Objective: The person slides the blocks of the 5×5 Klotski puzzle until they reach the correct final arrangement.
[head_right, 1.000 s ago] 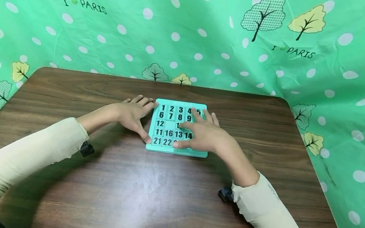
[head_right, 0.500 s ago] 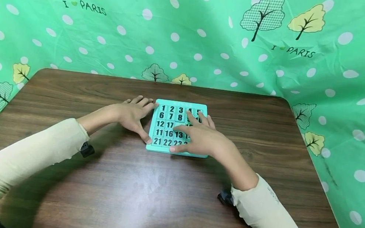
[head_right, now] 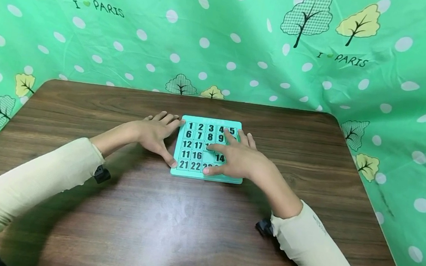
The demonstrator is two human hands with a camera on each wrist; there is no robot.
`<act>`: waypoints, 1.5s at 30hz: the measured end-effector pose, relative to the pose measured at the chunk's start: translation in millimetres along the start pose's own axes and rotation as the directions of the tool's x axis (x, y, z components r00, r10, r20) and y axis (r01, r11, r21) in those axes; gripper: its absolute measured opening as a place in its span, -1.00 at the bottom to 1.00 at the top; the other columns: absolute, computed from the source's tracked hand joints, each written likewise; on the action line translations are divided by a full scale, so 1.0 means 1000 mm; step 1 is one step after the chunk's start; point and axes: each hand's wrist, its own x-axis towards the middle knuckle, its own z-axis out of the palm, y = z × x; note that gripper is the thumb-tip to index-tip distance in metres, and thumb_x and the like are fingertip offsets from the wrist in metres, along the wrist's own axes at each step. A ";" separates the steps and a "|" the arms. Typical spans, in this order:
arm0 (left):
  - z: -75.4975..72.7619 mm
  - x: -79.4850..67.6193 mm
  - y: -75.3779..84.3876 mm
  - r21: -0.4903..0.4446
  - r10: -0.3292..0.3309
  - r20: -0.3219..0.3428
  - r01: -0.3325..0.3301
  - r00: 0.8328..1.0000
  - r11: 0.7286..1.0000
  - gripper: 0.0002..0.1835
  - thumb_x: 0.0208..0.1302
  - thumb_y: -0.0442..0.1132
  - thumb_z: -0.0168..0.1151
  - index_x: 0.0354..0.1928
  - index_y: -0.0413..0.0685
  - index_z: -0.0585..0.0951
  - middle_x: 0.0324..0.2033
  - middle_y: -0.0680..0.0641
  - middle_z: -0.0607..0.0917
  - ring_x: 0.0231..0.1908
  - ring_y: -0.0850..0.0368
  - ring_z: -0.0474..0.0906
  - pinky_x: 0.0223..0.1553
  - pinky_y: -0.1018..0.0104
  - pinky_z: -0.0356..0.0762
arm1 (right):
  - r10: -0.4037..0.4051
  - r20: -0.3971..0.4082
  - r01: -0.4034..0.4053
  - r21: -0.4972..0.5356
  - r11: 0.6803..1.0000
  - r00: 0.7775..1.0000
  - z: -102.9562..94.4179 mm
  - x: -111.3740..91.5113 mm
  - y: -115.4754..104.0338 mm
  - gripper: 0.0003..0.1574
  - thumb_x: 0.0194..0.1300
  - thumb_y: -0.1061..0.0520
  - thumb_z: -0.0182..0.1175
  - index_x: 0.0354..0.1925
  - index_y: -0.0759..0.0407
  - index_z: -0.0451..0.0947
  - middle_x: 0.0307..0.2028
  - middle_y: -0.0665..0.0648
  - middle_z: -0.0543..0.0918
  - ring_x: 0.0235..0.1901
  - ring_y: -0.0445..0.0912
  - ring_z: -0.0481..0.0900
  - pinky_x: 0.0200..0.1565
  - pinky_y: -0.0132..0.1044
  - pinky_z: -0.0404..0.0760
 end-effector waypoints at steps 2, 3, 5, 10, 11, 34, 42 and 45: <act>-0.002 -0.003 0.003 0.003 0.001 0.003 -0.001 1.000 1.000 0.68 -0.04 0.71 0.55 0.89 0.21 -0.23 0.87 -0.18 -0.19 0.83 -0.45 -0.37 0.73 -0.61 -0.17 | -0.007 -0.003 0.007 -0.006 1.000 1.000 0.000 0.001 -0.002 0.00 0.49 -0.53 0.35 0.70 -0.24 0.44 0.84 0.41 -0.10 0.79 0.58 -0.27 0.71 0.60 -0.25; -0.004 -0.006 0.005 0.001 0.006 0.007 -0.006 1.000 1.000 0.66 -0.01 0.70 0.55 0.89 0.19 -0.23 0.87 -0.19 -0.19 0.83 -0.45 -0.37 0.73 -0.61 -0.17 | -0.015 0.000 0.015 -0.009 1.000 1.000 0.000 0.001 -0.003 0.00 0.48 -0.54 0.35 0.69 -0.26 0.44 0.84 0.40 -0.09 0.79 0.57 -0.26 0.71 0.59 -0.24; -0.006 -0.010 0.008 0.000 0.009 0.011 -0.009 1.000 1.000 0.64 0.03 0.67 0.56 0.89 0.16 -0.22 0.87 -0.21 -0.17 0.83 -0.47 -0.35 0.73 -0.61 -0.17 | -0.044 0.009 0.044 -0.011 0.999 0.999 0.002 -0.001 -0.008 -0.02 0.48 -0.55 0.33 0.69 -0.28 0.45 0.84 0.38 -0.08 0.79 0.57 -0.24 0.71 0.60 -0.21; -0.002 -0.003 0.002 0.008 0.010 -0.002 -0.010 1.000 1.000 0.72 -0.11 0.76 0.54 0.89 0.18 -0.21 0.87 -0.21 -0.16 0.82 -0.49 -0.33 0.69 -0.66 -0.13 | -0.090 0.043 0.090 0.010 0.996 0.995 0.008 -0.007 -0.014 -0.01 0.45 -0.61 0.31 0.69 -0.38 0.43 0.85 0.34 -0.09 0.80 0.55 -0.25 0.71 0.60 -0.20; -0.001 -0.002 0.002 0.011 0.008 -0.003 -0.008 1.000 1.000 0.74 -0.14 0.79 0.52 0.89 0.20 -0.22 0.87 -0.20 -0.16 0.83 -0.48 -0.33 0.69 -0.67 -0.12 | -0.086 0.045 0.085 0.013 0.996 0.995 0.008 -0.008 -0.013 -0.01 0.45 -0.61 0.32 0.69 -0.39 0.43 0.85 0.33 -0.10 0.80 0.54 -0.26 0.71 0.60 -0.20; 0.000 0.000 0.000 0.019 0.021 0.002 -0.021 1.000 1.000 0.77 -0.19 0.85 0.47 0.89 0.22 -0.25 0.87 -0.20 -0.16 0.82 -0.49 -0.31 0.68 -0.68 -0.10 | -0.023 0.046 0.023 -0.001 1.000 0.999 0.003 0.012 -0.010 0.09 0.47 -0.56 0.34 0.77 -0.34 0.28 0.86 0.33 -0.16 0.81 0.52 -0.29 0.73 0.56 -0.21; 0.010 0.015 -0.010 0.043 0.002 -0.003 -0.002 1.000 0.999 0.81 -0.25 0.89 0.45 0.88 0.28 -0.31 0.87 -0.15 -0.21 0.83 -0.46 -0.36 0.68 -0.69 -0.11 | -0.079 0.058 0.077 0.029 0.997 0.995 0.007 -0.006 -0.012 0.05 0.45 -0.60 0.33 0.72 -0.35 0.38 0.85 0.34 -0.10 0.81 0.53 -0.28 0.71 0.59 -0.21; 0.006 0.010 -0.007 0.038 0.012 0.001 -0.012 1.000 0.999 0.80 -0.23 0.88 0.45 0.88 0.25 -0.30 0.87 -0.19 -0.20 0.82 -0.50 -0.34 0.67 -0.70 -0.11 | -0.071 0.035 0.070 0.042 0.997 0.997 0.004 -0.011 -0.008 0.04 0.46 -0.58 0.34 0.72 -0.30 0.40 0.85 0.35 -0.10 0.80 0.55 -0.27 0.71 0.59 -0.22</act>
